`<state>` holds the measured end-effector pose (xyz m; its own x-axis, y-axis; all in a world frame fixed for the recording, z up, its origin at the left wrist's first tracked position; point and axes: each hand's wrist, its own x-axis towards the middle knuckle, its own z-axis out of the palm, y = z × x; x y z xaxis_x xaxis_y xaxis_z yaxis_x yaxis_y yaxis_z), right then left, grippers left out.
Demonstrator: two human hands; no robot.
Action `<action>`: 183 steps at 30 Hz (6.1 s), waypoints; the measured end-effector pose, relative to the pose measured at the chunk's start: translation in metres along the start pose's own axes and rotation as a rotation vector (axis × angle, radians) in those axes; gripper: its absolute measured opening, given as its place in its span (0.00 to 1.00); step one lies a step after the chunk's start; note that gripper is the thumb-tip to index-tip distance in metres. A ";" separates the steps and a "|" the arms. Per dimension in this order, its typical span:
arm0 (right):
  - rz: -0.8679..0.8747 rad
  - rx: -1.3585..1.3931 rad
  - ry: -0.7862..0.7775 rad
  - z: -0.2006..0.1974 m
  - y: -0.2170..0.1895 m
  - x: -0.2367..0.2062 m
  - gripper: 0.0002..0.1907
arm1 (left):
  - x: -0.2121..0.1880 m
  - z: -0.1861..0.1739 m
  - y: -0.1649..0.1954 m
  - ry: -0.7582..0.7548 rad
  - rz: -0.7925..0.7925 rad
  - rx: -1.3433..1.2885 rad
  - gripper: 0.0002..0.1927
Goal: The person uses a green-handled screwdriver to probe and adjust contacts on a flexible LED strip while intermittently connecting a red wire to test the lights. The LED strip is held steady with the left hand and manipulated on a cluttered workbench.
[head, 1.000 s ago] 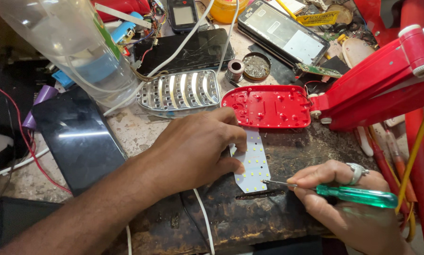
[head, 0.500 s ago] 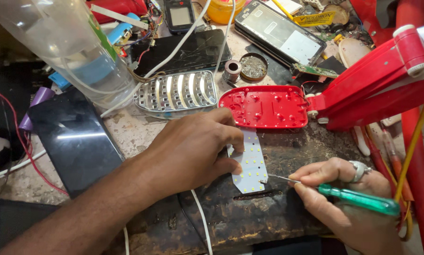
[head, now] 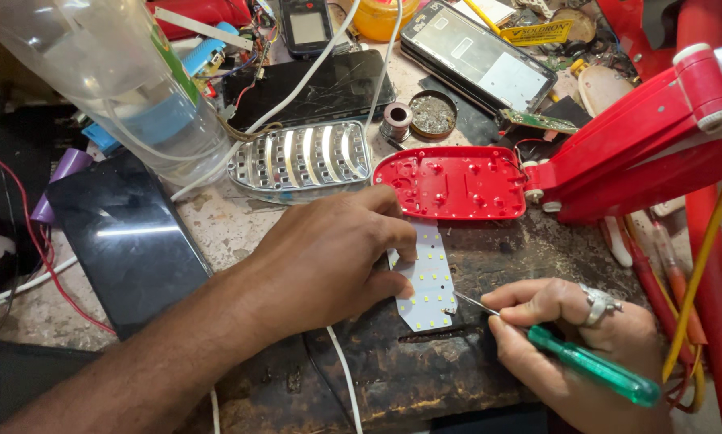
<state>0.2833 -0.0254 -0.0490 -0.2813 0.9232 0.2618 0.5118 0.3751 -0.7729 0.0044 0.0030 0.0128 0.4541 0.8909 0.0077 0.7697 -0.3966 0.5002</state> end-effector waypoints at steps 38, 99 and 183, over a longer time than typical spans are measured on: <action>-0.054 0.002 0.035 0.008 -0.012 -0.002 0.05 | -0.001 0.002 0.001 0.025 0.013 -0.011 0.17; -0.275 -0.223 0.185 0.028 -0.039 -0.003 0.11 | -0.003 0.011 0.011 0.140 0.021 0.088 0.33; -0.093 -0.108 0.157 0.023 -0.031 0.004 0.07 | 0.000 0.013 0.000 0.092 0.027 0.052 0.06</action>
<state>0.2476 -0.0350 -0.0367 -0.2058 0.8829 0.4221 0.5760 0.4580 -0.6771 0.0107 0.0004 0.0019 0.4332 0.8956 0.1013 0.7812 -0.4292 0.4533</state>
